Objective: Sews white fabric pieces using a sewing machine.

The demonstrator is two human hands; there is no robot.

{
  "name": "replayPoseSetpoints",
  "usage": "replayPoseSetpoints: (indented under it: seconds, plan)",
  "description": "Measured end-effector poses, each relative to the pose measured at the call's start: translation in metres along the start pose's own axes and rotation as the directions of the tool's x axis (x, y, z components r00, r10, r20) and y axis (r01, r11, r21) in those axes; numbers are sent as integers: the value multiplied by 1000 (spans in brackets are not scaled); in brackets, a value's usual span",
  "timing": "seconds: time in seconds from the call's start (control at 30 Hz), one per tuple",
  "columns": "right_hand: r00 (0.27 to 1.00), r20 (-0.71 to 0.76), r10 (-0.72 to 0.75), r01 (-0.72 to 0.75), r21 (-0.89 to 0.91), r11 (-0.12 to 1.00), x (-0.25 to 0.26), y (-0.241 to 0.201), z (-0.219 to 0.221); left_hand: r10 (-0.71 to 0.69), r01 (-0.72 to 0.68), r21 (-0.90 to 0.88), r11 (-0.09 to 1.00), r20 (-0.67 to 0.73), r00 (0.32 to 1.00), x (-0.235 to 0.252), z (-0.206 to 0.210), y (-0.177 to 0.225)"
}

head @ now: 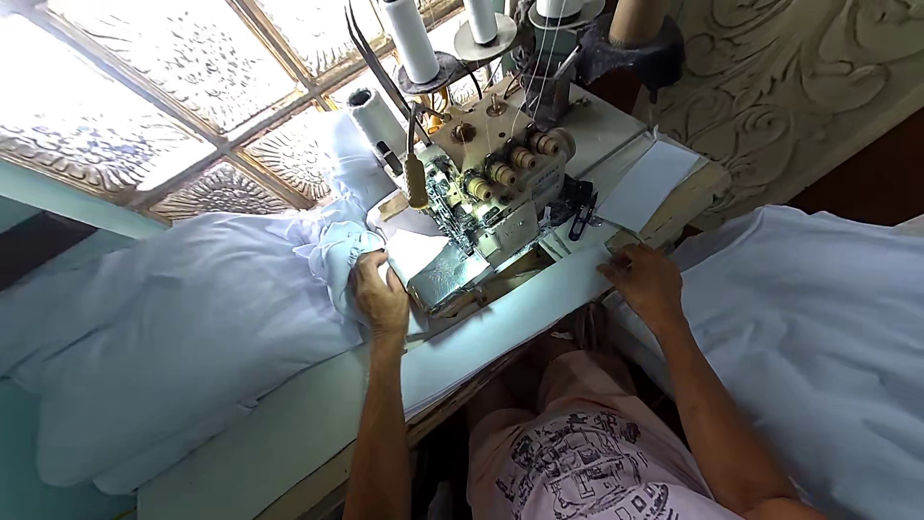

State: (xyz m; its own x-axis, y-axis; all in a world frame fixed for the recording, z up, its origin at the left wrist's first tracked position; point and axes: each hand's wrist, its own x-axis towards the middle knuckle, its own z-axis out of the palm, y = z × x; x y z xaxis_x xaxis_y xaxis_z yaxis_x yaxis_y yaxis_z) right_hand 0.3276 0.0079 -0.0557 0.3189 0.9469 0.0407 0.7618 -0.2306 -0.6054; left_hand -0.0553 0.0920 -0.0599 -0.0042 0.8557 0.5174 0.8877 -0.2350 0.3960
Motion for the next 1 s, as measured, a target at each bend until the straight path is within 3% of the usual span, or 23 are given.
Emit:
replayPoseSetpoints:
  seconds: [0.07,0.2,0.3,0.37,0.43,0.57,0.63,0.73,0.8,0.83,0.87,0.9,0.93,0.97,1.0]
  plan:
    - [1000,21,-5,4,32,999,2,1,-1,-84,96,-138,986,87,993,4,-28,7]
    - [999,46,-20,17,63,998,7,1,-2,-99,104,-201,974,35,995,-24,-81,17]
    - [998,48,-47,43,79,996,9,2,0,-106,149,-175,973,229,968,-58,-104,18]
    - [997,72,-43,37,80,996,10,0,-1,-56,132,-163,978,405,913,-77,-108,13]
    - [995,95,-28,19,96,995,12,0,-1,-75,152,-117,981,495,866,-90,-105,9]
    - [995,101,-21,13,85,996,15,0,0,-163,227,-79,971,482,861,-102,-97,-2]
    - [999,33,-15,12,72,997,15,2,-4,-186,257,-92,962,468,864,-105,-96,-8]
    - [992,-123,7,4,94,996,17,10,-17,-262,327,-38,944,513,817,-106,-102,-6]
    - [985,-163,58,-20,223,975,18,13,-25,-327,382,6,924,530,782,-104,-104,-2]
    - [985,-134,111,-52,380,923,19,11,-28,-361,414,21,910,529,768,-102,-105,0]
    - [987,-45,155,-98,593,799,19,8,-31,-385,438,25,898,523,760,-101,-105,0]
    - [986,71,154,-149,794,589,19,5,-34,-399,455,21,890,516,758,-100,-105,-1]
    - [981,176,85,-195,915,352,18,4,-37,-406,464,16,886,512,757,-99,-104,-2]
    - [974,228,10,-225,949,221,16,3,-41,-405,466,6,885,506,761,-99,-104,-3]
    - [973,227,-30,-217,955,202,14,0,-45,-403,463,8,886,507,762,-98,-104,-2]
